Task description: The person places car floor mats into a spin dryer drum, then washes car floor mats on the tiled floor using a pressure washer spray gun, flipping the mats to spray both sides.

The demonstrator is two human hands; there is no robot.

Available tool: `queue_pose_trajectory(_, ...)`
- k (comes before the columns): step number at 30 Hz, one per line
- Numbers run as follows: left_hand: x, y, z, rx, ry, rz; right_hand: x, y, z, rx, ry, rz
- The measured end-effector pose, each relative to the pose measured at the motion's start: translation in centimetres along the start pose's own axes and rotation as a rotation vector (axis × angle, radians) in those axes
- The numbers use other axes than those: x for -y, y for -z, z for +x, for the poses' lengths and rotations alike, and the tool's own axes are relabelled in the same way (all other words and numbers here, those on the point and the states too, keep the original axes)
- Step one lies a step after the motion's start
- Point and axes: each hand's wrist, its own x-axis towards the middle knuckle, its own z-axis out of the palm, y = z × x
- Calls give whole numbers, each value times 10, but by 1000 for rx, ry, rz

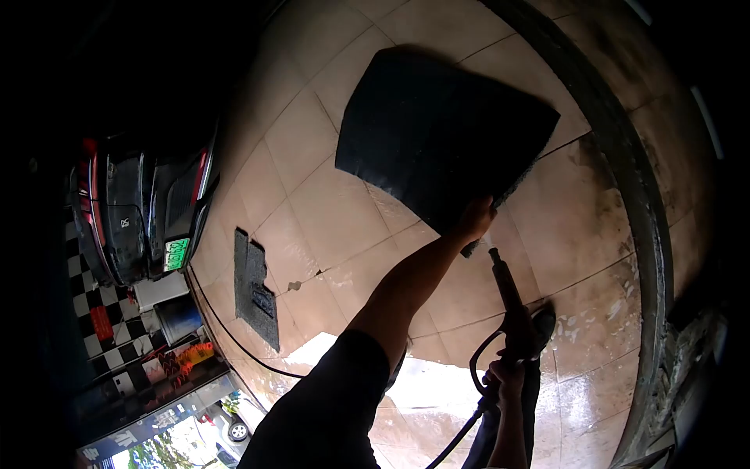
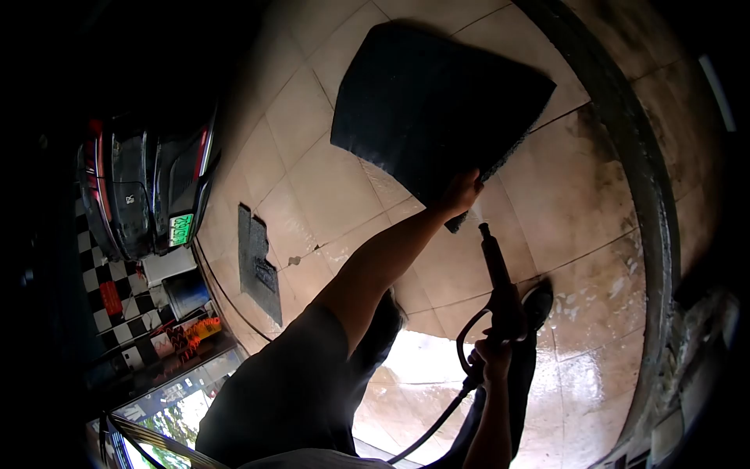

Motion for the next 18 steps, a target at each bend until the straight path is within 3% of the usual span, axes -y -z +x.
queue_pose_trajectory(9, -21, 138, -14, -154, 105, 43, 14, -7, -30, -91, 92, -80)
queue_pose_trajectory(10, -32, 158, -14, -187, 74, 9, 30, -23, -40, 20, 141, -51)
queue_pose_trajectory(15, -68, 285, -23, -270, 104, -79, 76, -80, -70, 117, 135, -289)
queue_pose_trajectory(18, -58, 371, -40, -370, 89, 86, 94, -124, -102, 152, 184, -375)
